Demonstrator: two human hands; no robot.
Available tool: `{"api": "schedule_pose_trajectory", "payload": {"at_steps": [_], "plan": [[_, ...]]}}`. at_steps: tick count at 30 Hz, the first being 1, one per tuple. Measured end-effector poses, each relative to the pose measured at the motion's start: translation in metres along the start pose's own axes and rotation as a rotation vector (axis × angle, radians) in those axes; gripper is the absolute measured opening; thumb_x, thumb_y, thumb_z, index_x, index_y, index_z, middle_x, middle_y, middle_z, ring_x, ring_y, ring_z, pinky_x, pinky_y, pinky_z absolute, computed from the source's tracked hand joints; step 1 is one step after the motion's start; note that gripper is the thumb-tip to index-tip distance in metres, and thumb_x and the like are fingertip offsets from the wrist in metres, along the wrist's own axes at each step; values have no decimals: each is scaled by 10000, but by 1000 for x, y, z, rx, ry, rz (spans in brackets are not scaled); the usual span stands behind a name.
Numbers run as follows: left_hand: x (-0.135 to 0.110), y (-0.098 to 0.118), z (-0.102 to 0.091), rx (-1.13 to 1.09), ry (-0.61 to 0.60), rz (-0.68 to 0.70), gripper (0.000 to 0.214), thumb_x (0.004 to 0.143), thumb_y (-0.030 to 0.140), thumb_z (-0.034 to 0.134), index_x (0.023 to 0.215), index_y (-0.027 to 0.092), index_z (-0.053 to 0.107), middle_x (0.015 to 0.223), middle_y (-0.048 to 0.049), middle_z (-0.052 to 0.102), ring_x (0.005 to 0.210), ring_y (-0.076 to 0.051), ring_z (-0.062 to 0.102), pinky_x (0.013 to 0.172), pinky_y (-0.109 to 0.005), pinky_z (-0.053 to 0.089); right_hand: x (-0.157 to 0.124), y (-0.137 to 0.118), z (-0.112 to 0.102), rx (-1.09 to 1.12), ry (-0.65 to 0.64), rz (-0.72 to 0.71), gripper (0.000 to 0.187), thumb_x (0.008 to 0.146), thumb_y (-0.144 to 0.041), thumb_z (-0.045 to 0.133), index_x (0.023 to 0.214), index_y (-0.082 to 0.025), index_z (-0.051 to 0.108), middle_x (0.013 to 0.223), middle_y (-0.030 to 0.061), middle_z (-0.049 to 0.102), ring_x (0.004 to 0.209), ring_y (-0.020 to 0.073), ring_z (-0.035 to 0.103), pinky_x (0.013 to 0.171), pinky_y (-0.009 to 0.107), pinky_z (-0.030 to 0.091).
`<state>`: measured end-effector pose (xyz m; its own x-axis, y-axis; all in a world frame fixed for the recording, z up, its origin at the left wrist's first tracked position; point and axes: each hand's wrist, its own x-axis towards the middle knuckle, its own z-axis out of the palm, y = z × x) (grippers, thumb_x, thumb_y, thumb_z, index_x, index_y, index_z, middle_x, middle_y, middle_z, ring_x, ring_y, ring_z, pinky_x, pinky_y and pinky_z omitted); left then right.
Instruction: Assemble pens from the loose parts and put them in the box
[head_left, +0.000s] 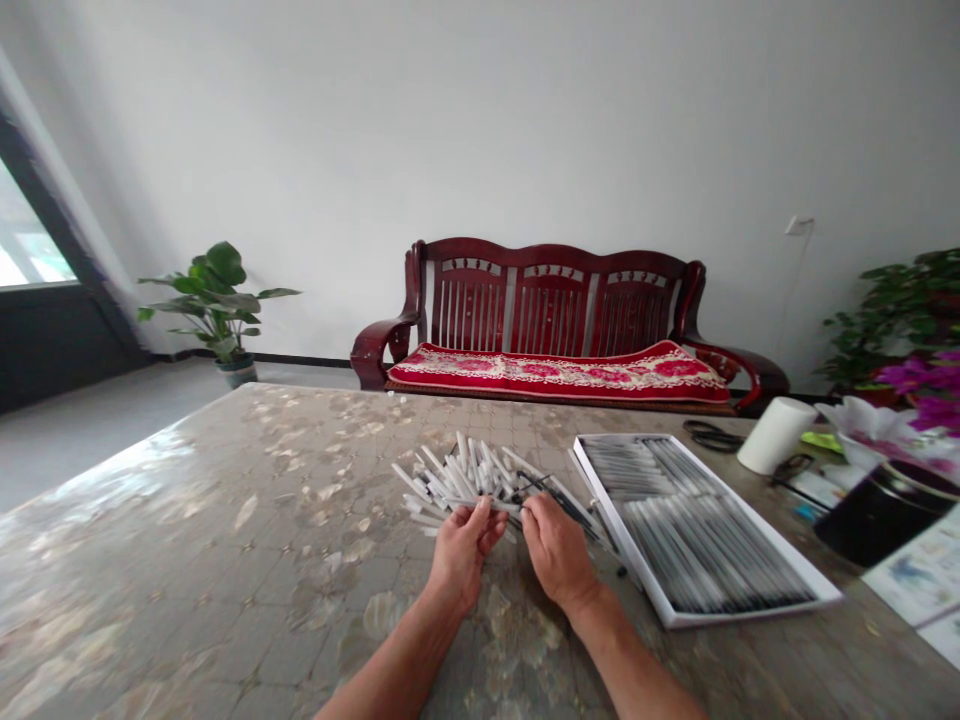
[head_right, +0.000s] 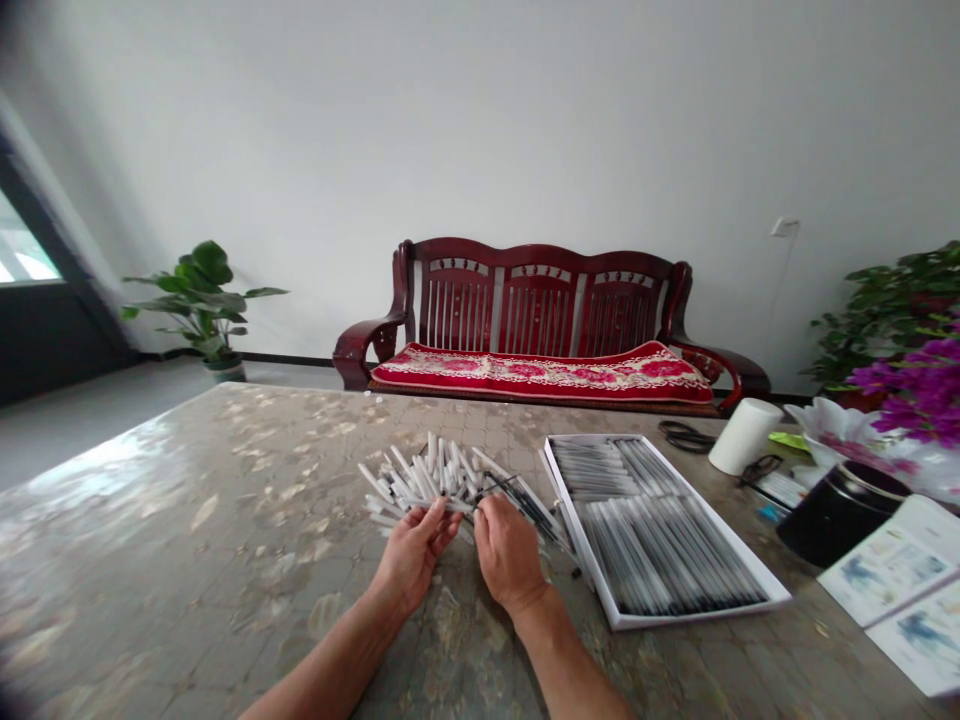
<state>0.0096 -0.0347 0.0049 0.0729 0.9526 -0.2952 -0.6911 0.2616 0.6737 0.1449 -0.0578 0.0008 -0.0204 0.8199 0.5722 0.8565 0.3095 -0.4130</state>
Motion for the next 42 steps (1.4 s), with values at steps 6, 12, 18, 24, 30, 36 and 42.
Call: {"api": "schedule_pose_trajectory", "payload": {"at_steps": [6,12,18,24,30,36,42], "plan": [[-2,-2,-1,41,-59,18,353,532,306,890,717,123,652,637,-9,678,593,-123,674,577,-197,565,1,2,0,253,-94,223,434,963,-338,292,570,-232,441,490,-18,498,496,143,500,526,258,321],[2,-2,-2,54,7,0,343,526,304,893,655,124,631,608,-7,664,582,-115,664,565,-192,558,4,4,1,248,-32,158,312,949,-408,382,786,-215,563,721,22,643,668,166,584,612,246,371],[4,-3,-3,134,-12,24,373,521,361,886,668,129,634,589,-14,669,559,-117,653,524,-191,538,4,9,8,176,-73,240,450,969,-449,303,654,-222,532,570,14,586,551,170,555,554,264,325],[8,-1,-2,137,15,23,386,507,373,888,648,143,612,583,-9,664,569,-127,659,510,-197,536,5,7,7,292,-48,211,325,942,-441,386,807,-214,576,747,20,654,685,167,590,619,242,377],[13,-2,-1,167,8,42,375,535,376,875,660,139,613,587,-18,667,568,-124,659,516,-191,533,9,9,12,302,-73,321,458,954,-495,303,691,-223,560,576,5,581,540,166,541,542,257,352],[15,-2,-2,183,-4,52,372,555,379,861,671,130,610,598,-41,679,568,-127,657,526,-194,529,11,8,14,313,-20,268,356,931,-461,389,767,-214,585,643,4,617,594,160,559,567,244,365],[14,-5,-2,186,-23,63,381,537,384,866,664,130,612,586,-38,670,557,-141,656,515,-212,526,8,9,13,275,-30,278,418,956,-480,313,778,-221,589,663,17,633,626,180,587,594,261,365]]}}
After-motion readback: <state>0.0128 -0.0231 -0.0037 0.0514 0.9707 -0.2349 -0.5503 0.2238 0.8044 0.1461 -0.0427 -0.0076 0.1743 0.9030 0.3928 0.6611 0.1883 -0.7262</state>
